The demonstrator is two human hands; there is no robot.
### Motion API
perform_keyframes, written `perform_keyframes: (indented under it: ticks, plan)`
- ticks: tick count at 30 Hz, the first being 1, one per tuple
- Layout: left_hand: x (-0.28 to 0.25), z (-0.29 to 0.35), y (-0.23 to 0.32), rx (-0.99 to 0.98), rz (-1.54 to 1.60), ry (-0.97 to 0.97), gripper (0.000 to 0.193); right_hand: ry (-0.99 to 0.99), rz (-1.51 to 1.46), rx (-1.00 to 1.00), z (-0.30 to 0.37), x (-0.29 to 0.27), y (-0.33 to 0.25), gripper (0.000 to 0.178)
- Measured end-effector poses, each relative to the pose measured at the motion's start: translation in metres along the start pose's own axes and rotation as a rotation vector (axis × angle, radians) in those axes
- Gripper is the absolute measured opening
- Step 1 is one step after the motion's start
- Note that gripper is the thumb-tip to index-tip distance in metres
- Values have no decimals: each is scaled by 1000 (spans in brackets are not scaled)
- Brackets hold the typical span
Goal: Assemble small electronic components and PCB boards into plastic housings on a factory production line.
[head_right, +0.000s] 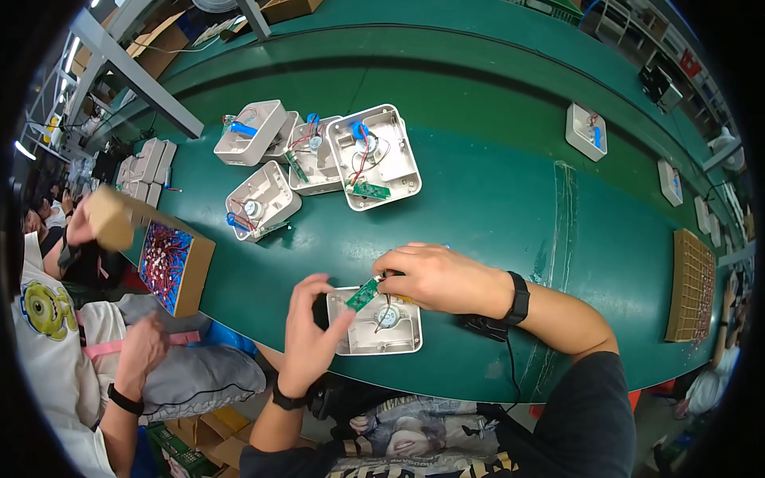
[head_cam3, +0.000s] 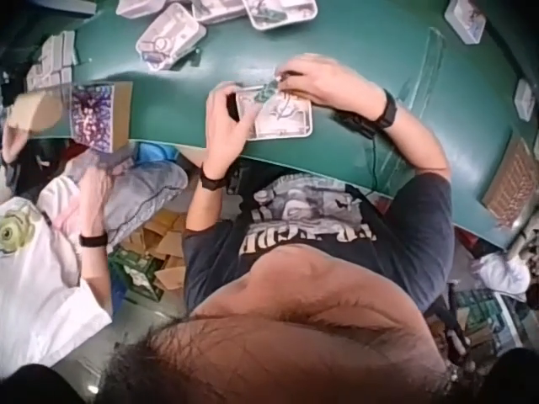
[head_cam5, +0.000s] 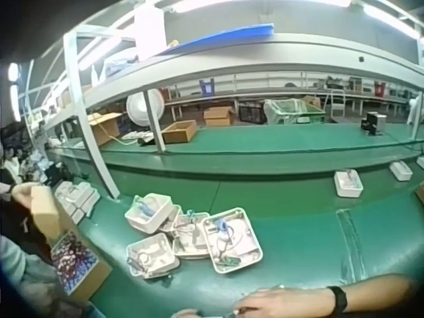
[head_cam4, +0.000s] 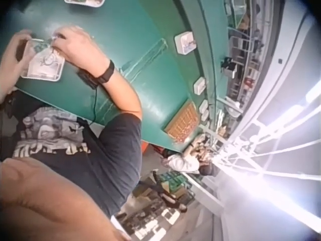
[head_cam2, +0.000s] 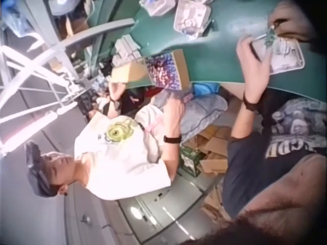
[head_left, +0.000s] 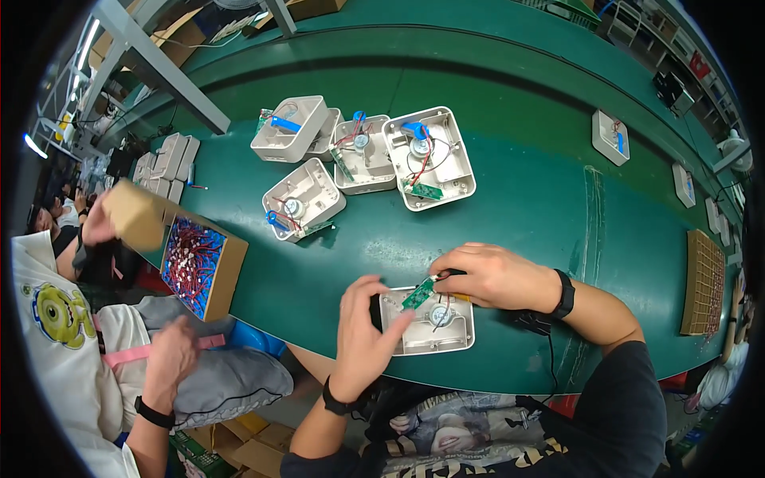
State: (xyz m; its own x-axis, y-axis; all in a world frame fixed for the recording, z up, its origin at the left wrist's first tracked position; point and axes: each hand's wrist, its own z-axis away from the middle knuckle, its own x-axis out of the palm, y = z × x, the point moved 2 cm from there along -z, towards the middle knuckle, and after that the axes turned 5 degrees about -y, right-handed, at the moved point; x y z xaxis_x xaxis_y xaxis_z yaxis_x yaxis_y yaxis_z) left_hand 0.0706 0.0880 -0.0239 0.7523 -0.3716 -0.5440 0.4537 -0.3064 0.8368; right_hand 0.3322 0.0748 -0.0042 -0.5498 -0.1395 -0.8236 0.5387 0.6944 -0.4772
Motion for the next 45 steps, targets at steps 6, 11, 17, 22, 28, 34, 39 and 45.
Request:
perform_keyframes:
  ticks: [6, 11, 17, 22, 28, 34, 39, 45]
  plan:
    - [-4, 30, 15, -158, -266, -125, 70, 44, 96, -50, -3, -4, -5, 20]
    - [-1, 22, 8, 50, -238, -79, 68, 180, 93, 83, 0, -8, -15, 19]
    - [6, 12, 2, 143, -105, -81, 59, -27, -65, 60, -7, -2, -14, 19]
    - [7, 10, -8, 76, 113, -71, 53, -79, -61, 61, -6, -4, -16, 18]
    - [3, 5, -8, 165, 50, -101, 46, -102, 59, 147, -10, 2, -33, 21]
    - [5, 1, -8, 243, 36, -116, 37, -110, 75, 164, -10, 1, -35, 22]
    - [6, 0, -5, 350, -113, -119, 23, -290, 195, 194, -14, 1, -43, 19]
    - [7, 0, 2, 369, -217, -107, 16, -277, 144, 224, -12, 1, -37, 12]
